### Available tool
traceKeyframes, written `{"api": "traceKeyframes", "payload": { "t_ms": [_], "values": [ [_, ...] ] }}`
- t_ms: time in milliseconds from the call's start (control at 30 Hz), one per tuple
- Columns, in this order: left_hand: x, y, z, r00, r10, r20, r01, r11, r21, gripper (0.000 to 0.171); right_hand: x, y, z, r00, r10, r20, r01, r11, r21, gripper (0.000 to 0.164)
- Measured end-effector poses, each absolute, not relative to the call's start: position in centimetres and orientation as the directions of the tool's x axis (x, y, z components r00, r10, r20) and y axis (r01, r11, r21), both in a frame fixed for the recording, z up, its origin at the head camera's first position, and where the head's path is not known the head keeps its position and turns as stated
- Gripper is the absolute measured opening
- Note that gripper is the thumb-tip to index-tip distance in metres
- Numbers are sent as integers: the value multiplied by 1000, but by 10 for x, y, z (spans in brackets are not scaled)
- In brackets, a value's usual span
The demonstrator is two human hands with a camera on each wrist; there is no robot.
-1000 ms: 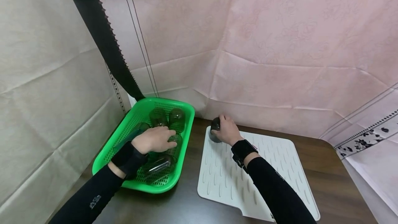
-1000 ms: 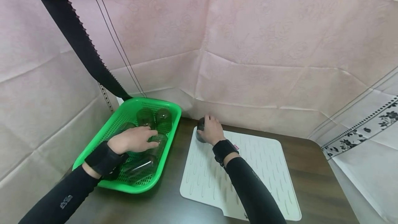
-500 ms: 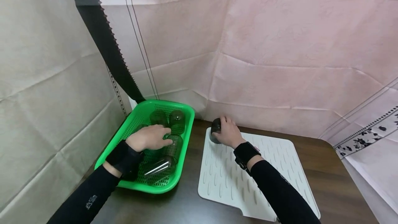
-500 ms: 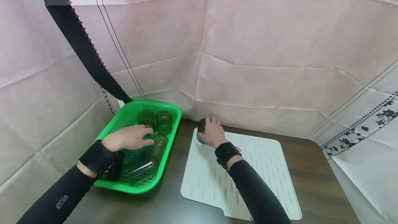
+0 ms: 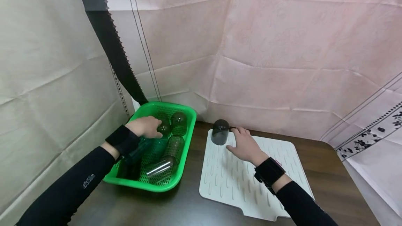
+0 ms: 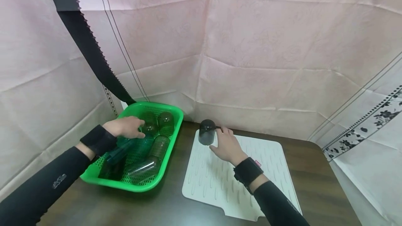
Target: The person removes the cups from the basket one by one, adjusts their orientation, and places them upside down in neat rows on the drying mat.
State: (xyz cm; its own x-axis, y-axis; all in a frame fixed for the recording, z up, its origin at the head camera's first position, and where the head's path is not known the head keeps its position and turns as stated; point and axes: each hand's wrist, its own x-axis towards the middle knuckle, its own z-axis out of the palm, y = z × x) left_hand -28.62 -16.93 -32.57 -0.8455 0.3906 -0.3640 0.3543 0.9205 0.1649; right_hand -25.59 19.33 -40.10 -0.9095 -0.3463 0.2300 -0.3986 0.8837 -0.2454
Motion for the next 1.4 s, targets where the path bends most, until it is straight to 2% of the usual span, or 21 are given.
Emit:
{"api": "traceKeyframes", "payload": {
  "t_ms": [167, 333, 600, 833, 967, 1300, 1400],
  "values": [
    [-295, -175, -330, -857, 306, -414, 280, 952, 125, 69, -235, 207, -401, -917, -338, 210, -383, 893, -234, 66],
    [-298, -181, -336, -841, 250, -481, 239, 967, 86, 73, -218, 222, -405, -924, -332, 190, -369, 904, -218, 65],
    [-293, -182, -337, -824, 230, -518, 240, 970, 49, 40, -208, 243, -413, -948, -275, 160, -307, 923, -232, 64],
    [-288, -182, -333, -820, 206, -534, 220, 975, 39, 43, -207, 251, -415, -949, -276, 153, -307, 919, -245, 63],
    [-289, -183, -332, -816, 225, -533, 232, 971, 54, 39, -209, 252, -415, -948, -280, 151, -311, 918, -245, 62],
    [-296, -176, -327, -832, 307, -462, 269, 952, 149, 50, -209, 253, -414, -950, -276, 145, -304, 921, -243, 64],
    [-295, -173, -326, -843, 337, -420, 289, 941, 175, 61, -209, 252, -415, -953, -265, 145, -294, 924, -245, 64]
  ]
}}
